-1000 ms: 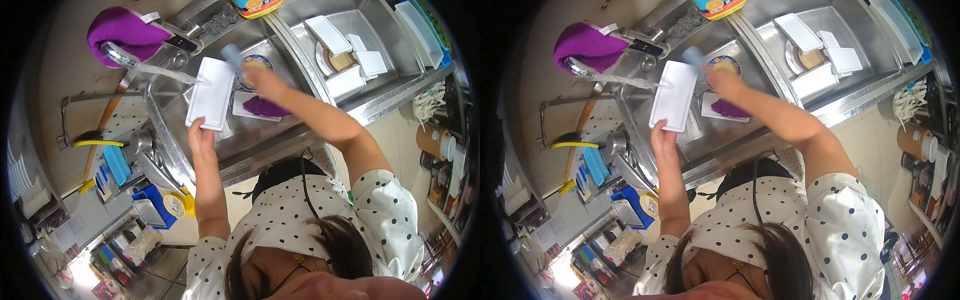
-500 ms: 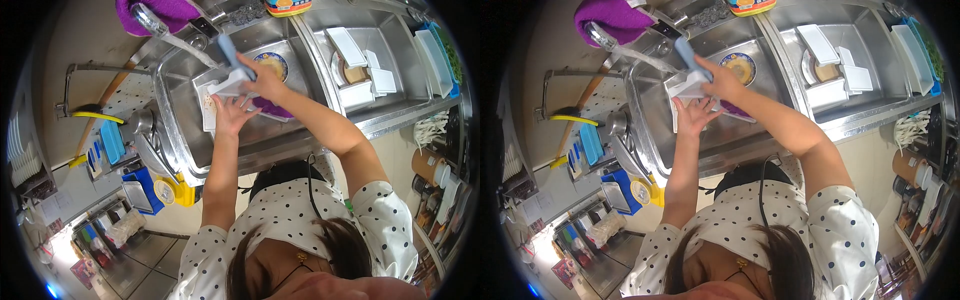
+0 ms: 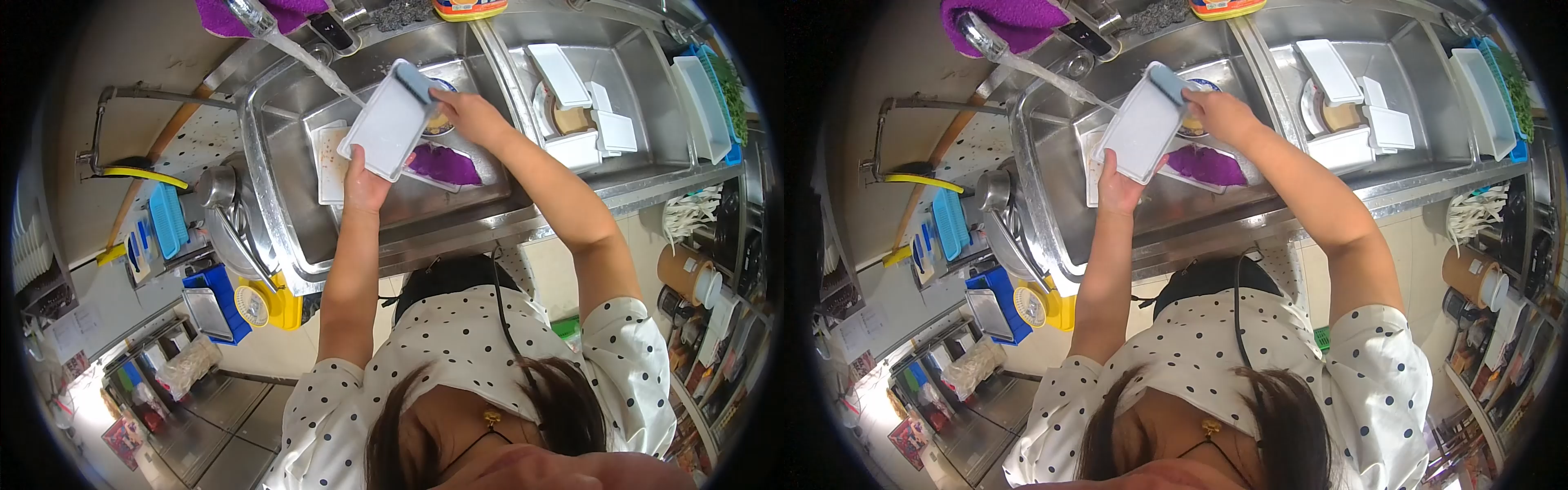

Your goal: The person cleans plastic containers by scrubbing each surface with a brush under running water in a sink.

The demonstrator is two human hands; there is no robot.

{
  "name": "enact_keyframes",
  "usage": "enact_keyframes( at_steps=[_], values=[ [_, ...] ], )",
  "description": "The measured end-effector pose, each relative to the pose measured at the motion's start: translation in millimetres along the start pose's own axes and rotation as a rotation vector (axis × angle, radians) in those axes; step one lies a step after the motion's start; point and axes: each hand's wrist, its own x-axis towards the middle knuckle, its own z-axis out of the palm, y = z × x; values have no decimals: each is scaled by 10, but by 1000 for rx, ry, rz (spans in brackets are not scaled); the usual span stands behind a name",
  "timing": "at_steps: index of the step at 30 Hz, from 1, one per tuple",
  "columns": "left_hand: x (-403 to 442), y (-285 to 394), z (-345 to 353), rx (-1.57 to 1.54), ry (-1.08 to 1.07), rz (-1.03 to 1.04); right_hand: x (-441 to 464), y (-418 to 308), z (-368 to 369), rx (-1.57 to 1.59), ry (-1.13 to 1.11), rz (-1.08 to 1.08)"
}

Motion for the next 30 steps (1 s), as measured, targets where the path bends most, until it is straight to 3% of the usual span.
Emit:
enact_keyframes(
  at_steps=[2,3,5,6,8,10,14,16,19,24,27,30],
  values=[
    [18,-10,96,56,0,-4,35,-95,-40,-25,22,18],
    [41,-12,110,85,0,-5,-49,-273,-12,-110,-118,-26],
    [152,7,-57,129,-27,7,-286,-495,161,19,-136,-261],
    [208,13,-97,115,-24,10,-340,-677,116,-87,-219,-231],
    [275,-11,-174,121,-40,24,-187,-594,10,-162,-183,-139],
    [256,83,108,133,76,18,14,-452,-54,-121,-139,41],
    [368,60,21,134,198,2,-238,-600,257,18,-141,-246],
    [386,70,21,111,290,4,-232,-632,294,51,-125,-236],
    [346,176,72,-24,105,14,-316,-664,178,51,-273,-170],
    [402,151,134,53,288,89,-256,-504,-161,-18,-472,-187],
    [469,128,-62,134,220,163,-260,-292,-187,-131,-288,-239],
    [355,145,65,187,305,172,-107,-185,-287,-345,-262,-31]
  ],
)
